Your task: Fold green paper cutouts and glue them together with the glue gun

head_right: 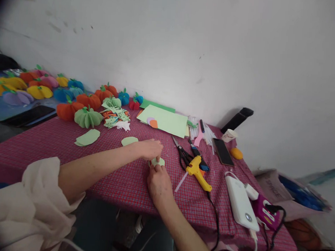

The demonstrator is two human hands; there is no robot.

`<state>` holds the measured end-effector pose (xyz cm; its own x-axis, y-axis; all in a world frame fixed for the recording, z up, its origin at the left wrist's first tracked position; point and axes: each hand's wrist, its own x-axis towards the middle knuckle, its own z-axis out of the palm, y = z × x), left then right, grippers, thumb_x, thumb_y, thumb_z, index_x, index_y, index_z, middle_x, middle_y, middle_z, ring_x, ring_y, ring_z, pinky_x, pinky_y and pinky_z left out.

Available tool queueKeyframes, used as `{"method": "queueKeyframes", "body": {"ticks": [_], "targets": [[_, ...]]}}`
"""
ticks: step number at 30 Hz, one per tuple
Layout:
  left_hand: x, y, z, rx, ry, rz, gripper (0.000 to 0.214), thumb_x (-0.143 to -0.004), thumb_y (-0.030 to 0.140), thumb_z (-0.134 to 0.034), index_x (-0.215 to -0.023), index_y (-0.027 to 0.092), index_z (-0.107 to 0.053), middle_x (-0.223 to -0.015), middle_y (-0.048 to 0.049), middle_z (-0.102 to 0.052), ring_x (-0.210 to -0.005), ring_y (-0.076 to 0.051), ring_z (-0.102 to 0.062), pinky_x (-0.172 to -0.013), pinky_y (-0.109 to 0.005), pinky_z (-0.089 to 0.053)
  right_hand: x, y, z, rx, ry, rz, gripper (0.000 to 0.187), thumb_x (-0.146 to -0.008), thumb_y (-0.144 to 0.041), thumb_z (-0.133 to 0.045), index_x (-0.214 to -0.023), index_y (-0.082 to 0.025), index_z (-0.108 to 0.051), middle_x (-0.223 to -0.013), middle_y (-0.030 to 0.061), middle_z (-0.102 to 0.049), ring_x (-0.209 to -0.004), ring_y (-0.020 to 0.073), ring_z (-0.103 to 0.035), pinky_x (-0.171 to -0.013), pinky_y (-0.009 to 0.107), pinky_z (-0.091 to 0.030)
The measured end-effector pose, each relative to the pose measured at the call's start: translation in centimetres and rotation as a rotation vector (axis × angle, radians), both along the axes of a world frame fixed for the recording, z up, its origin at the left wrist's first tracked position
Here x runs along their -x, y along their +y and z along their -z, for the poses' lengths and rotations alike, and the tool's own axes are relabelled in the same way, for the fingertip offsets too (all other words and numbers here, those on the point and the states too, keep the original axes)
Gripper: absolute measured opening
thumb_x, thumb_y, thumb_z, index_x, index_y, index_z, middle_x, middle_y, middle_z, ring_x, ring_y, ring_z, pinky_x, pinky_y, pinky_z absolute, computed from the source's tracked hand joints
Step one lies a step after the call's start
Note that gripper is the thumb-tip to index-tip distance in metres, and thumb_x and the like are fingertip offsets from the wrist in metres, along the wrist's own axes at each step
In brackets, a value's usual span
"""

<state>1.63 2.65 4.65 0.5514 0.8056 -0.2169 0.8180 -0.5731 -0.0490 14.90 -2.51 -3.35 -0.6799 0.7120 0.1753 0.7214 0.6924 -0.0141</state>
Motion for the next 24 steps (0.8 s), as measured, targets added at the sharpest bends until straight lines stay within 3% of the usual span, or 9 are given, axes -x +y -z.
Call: {"method": "queueKeyframes", "body": {"ticks": [6, 11, 16, 24], "targets": [[0.0, -0.1, 0.1, -0.006, 0.020, -0.006, 0.026, -0.082, 0.020, -0.053, -0.096, 0.030, -0.072, -0.112, -0.0078, -0.064, -0.100, -0.024, -0.054, -0.075, -0.030, -0.043, 0.2, -1.0, -0.7, 0.016, 0.020, -0.011, 0.026, -0.083, -0.011, -0.047, -0.100, -0.015, -0.065, -0.088, 0.0083, -0.064, -0.084, 0.0184, -0.055, -0.079, 0.027, -0.042], [0.0, -0.2, 0.0, -0.003, 0.017, -0.001, 0.023, -0.081, 0.023, -0.054, -0.094, 0.030, -0.072, -0.111, -0.0098, -0.064, -0.101, -0.026, -0.053, -0.076, -0.032, -0.044, -0.1, 0.3, -1.4, -0.024, 0.056, 0.089, 0.032, -0.082, -0.008, -0.044, -0.109, -0.013, -0.061, -0.092, 0.0105, -0.063, -0.083, 0.0180, -0.055, -0.076, 0.027, -0.042], [0.0, -0.2, -0.2, 0.000, -0.003, -0.004, 0.020, -0.081, 0.026, -0.056, -0.090, 0.030, -0.073, -0.109, -0.0094, -0.064, -0.100, -0.026, -0.054, -0.076, -0.033, -0.044, -0.2, 1.1, -0.7, -0.034, 0.002, 0.040, 0.030, -0.083, -0.008, -0.042, -0.104, -0.015, -0.062, -0.093, 0.0095, -0.062, -0.085, 0.0173, -0.054, -0.080, 0.027, -0.040], [0.0, 0.0, 0.0, -0.001, -0.017, 0.001, 0.020, -0.080, 0.023, -0.058, -0.092, 0.029, -0.073, -0.110, -0.0095, -0.065, -0.099, -0.026, -0.054, -0.075, -0.033, -0.043, 0.2, -0.3, -0.1, -0.015, -0.009, -0.009, 0.026, -0.083, -0.009, -0.045, -0.101, -0.016, -0.063, -0.089, 0.0087, -0.063, -0.085, 0.0187, -0.053, -0.082, 0.029, -0.040]]}}
